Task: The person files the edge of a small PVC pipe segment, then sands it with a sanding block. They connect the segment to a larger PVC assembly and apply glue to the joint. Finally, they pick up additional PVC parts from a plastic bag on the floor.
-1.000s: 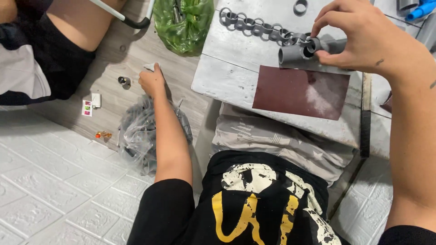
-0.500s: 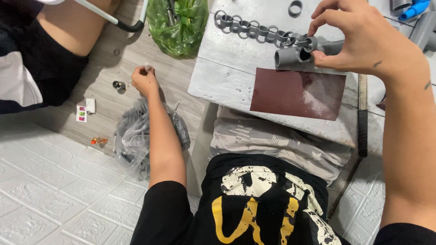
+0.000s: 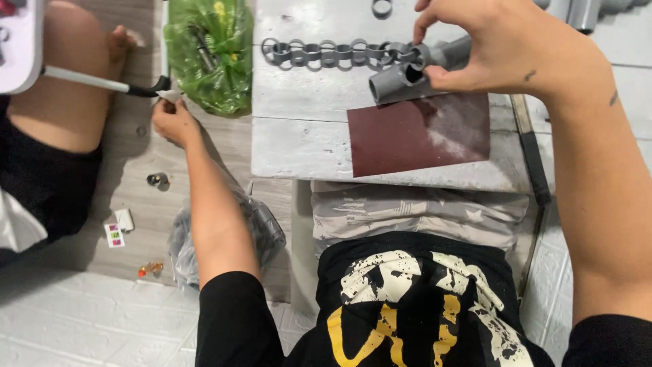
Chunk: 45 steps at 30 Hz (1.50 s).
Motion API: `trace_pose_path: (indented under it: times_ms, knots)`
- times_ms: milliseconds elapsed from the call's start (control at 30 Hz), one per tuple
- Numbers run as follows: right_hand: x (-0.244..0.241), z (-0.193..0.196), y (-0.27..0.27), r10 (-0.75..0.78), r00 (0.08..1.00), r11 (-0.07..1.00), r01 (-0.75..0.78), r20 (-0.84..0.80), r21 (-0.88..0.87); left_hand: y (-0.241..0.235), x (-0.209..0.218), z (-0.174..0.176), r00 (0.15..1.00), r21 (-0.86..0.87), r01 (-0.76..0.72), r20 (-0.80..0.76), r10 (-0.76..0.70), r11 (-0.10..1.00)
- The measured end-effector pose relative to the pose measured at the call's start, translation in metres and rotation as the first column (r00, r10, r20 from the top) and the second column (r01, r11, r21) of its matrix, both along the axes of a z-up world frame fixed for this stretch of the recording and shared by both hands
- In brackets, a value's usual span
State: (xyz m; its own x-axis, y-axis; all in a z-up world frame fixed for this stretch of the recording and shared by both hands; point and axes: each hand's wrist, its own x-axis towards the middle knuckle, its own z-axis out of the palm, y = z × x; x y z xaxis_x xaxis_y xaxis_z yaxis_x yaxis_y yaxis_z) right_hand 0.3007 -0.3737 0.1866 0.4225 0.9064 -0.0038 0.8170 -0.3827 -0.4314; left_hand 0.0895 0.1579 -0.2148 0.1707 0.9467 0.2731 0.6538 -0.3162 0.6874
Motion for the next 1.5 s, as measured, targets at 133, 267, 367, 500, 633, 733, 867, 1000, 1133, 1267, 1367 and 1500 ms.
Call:
trace_pose_path:
  times_ms: [133,267,367,500,633,733,867,1000,1133,1267,1367,1500]
  knots:
    - [-0.005,0.001,0.002,-0.184,0.982,0.966,0.172,-0.045,-0.191,0.017,0.012,-0.004,0.997,0.102,-0.024,0.079,0.016,0.994]
    - [-0.005,0.001,0.0,-0.198,0.973,0.971,0.178,-0.12,-0.158,0.025,0.022,-0.009,0.984,0.081,-0.083,0.164,0.069,0.993]
    - [-0.005,-0.001,-0.002,-0.015,0.998,0.998,0.02,-0.069,0.062,0.019,0.026,-0.001,0.974,0.063,-0.191,0.133,0.181,0.98]
    - [-0.002,-0.005,0.0,0.036,0.999,0.991,-0.036,0.002,0.126,0.016,0.024,0.002,0.974,0.013,-0.2,0.111,0.197,0.98]
    - [-0.001,-0.009,0.004,0.062,0.997,0.986,-0.067,0.038,0.152,0.012,0.019,0.002,0.982,0.032,-0.159,0.11,0.155,0.987]
    - [0.001,-0.014,0.006,0.079,0.995,0.979,-0.089,0.062,0.185,0.034,0.003,-0.029,0.994,0.18,-0.085,0.09,0.069,0.98]
    - [0.001,-0.013,0.008,0.082,0.995,0.978,-0.092,0.061,0.187,0.031,-0.025,-0.012,0.943,-0.102,-0.296,0.125,0.307,0.95]
    - [0.002,-0.013,0.016,0.097,0.995,0.967,-0.101,0.031,0.232,-0.035,-0.055,0.095,0.735,-0.171,-0.208,0.622,0.27,0.963]
    - [0.001,0.002,0.027,0.134,0.991,0.955,-0.129,-0.003,0.266,-0.085,-0.079,0.161,0.588,-0.123,0.049,0.806,0.071,0.991]
    - [0.001,0.02,0.04,0.205,0.979,0.916,-0.196,0.013,0.35,-0.115,-0.095,0.202,0.63,0.093,0.285,0.732,-0.26,0.954]
    - [-0.006,0.04,0.047,0.28,0.96,0.874,-0.261,0.015,0.411,-0.145,-0.098,0.248,0.621,0.195,0.397,0.663,-0.419,0.897]
    - [-0.009,0.072,0.048,0.373,0.927,0.815,-0.345,0.034,0.466,-0.177,-0.103,0.289,0.764,0.067,0.182,0.619,-0.184,0.981]
